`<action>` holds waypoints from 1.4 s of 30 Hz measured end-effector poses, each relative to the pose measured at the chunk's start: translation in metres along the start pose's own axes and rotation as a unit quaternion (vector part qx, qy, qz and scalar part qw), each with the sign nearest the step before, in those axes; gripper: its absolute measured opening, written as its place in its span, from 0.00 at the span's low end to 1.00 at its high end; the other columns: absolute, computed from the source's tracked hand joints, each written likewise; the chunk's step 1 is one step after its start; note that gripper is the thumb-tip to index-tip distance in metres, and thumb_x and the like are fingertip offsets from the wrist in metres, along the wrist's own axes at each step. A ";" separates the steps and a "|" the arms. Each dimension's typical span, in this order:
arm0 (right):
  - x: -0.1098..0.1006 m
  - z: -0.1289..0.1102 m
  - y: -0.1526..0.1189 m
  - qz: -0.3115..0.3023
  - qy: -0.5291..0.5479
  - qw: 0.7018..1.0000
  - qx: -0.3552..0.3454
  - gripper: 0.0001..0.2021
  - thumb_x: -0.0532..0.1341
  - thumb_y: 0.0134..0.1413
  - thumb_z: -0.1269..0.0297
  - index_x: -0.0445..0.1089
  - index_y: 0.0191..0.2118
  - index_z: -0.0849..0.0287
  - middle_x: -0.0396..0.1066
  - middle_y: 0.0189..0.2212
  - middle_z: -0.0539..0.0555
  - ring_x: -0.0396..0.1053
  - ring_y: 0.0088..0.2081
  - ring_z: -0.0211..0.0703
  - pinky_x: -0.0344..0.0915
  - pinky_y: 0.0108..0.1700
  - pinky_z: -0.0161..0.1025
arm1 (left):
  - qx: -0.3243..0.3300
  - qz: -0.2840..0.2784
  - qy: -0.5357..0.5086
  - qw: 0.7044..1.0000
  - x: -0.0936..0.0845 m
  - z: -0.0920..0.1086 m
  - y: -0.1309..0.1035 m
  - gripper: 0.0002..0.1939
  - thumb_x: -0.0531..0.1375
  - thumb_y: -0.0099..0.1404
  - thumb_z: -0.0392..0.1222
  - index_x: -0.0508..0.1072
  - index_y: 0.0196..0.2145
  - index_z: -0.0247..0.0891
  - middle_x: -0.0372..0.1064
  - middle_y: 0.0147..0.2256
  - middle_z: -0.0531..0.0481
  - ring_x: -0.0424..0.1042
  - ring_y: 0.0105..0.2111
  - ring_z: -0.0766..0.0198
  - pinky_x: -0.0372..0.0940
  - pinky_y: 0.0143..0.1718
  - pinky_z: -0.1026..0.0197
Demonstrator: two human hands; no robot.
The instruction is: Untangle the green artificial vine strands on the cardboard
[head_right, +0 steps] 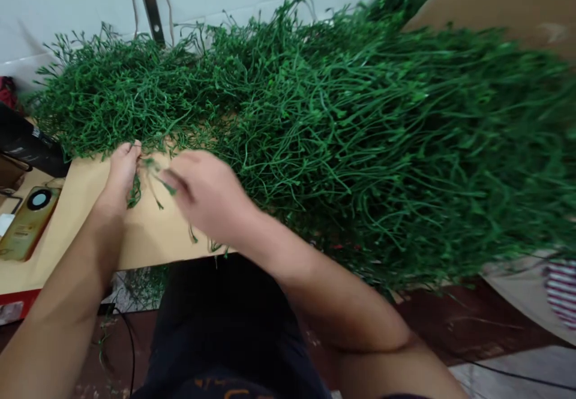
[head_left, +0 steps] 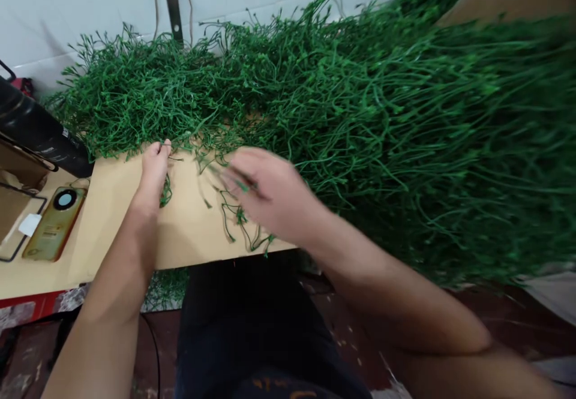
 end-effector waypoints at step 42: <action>0.057 0.070 0.031 -0.099 -0.068 0.973 0.199 0.12 0.45 0.60 0.64 0.63 0.32 0.60 0.62 0.25 0.51 0.52 0.25 0.34 0.44 0.30 0.36 | 0.114 -0.070 0.216 0.967 0.021 0.033 -0.020 0.07 0.57 0.55 0.41 0.71 0.22 0.38 0.57 0.17 0.55 0.55 0.21 0.68 0.48 0.26 0.63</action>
Point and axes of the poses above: each hand's wrist, its own y-axis towards the middle knuckle, its own x-axis out of the palm, z = x × y, the point moved 6 cm from there along y, towards the middle knuckle
